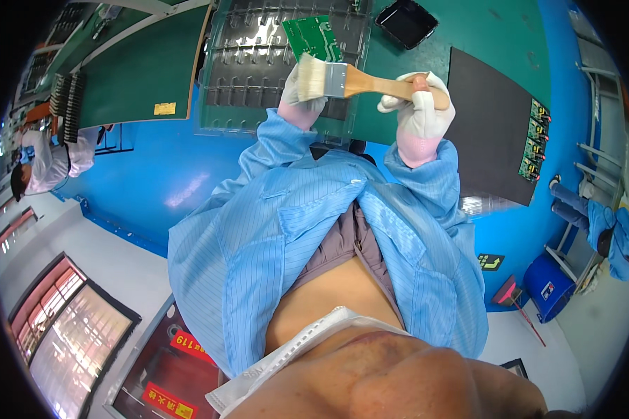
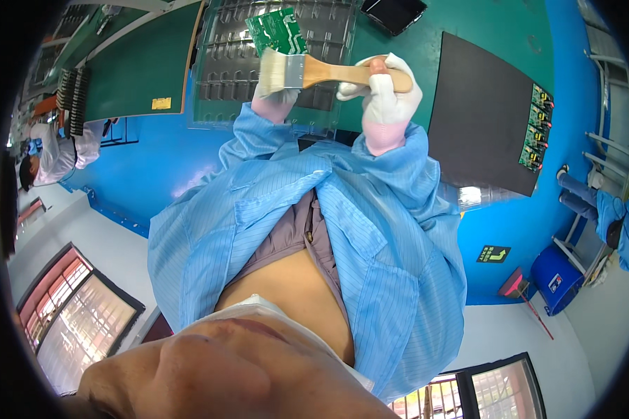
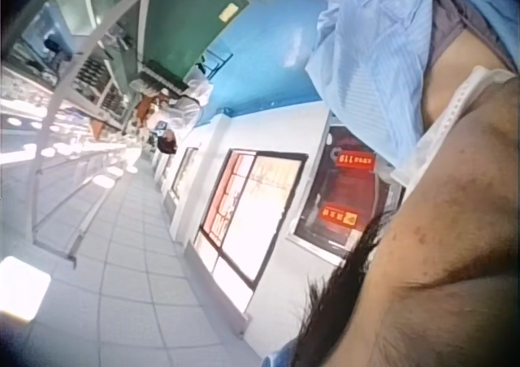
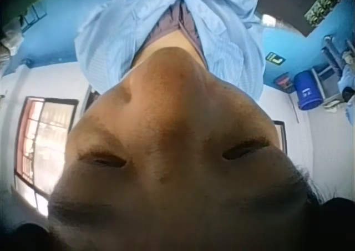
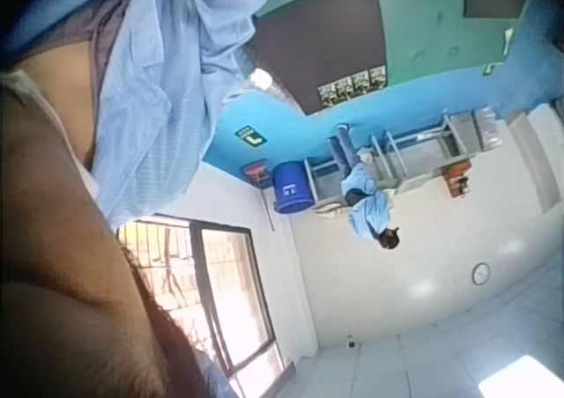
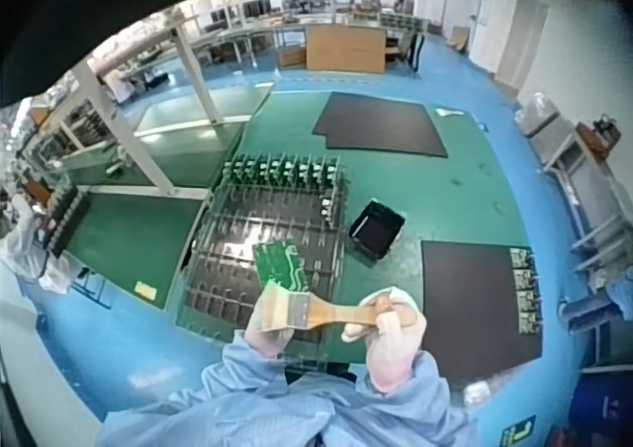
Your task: Cleaning electronic circuit boards with a brush at a manual assembly station.
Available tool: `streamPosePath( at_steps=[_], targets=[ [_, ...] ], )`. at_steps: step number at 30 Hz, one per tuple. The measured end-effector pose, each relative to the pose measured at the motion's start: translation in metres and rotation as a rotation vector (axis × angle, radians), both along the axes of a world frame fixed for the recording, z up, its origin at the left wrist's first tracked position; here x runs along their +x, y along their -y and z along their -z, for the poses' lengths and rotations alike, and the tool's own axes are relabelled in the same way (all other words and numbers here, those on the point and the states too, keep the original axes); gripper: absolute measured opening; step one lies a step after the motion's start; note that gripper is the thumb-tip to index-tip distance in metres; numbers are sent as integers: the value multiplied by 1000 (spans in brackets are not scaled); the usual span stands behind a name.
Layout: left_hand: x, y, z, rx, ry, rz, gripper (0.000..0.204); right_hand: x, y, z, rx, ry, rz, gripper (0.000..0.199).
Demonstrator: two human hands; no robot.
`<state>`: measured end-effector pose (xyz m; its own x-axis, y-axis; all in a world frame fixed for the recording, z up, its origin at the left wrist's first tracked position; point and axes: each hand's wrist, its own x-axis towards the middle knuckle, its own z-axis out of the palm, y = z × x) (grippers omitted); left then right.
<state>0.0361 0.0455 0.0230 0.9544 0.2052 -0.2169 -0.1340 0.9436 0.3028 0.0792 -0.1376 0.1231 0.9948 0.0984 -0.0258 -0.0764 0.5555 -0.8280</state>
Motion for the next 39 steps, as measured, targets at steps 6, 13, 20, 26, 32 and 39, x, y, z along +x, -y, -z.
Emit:
streamPosePath(
  at_steps=[6, 13, 20, 26, 32, 39],
  targets=[
    [-17, -12, -9, -60, 53, -7, 31, 18, 35, 26, -118, 59, 100, 23],
    [7, -126, 15, 354, -43, 87, 28, 18, 40, 19, -135, 137, 297, 29],
    [114, -194, 51, 606, -74, 369, 26, -8, 33, 38, -296, 22, 480, 29],
    [231, -211, 144, 1191, -187, 545, 38, -33, 27, 28, -391, 0, 601, 25],
    [301, -195, 205, 1840, -237, 655, 50, -49, 27, 18, -457, -21, 738, 20],
    [351, -235, 249, 2674, -329, 611, 65, -53, 27, 18, -449, -45, 786, 18]
  ],
)
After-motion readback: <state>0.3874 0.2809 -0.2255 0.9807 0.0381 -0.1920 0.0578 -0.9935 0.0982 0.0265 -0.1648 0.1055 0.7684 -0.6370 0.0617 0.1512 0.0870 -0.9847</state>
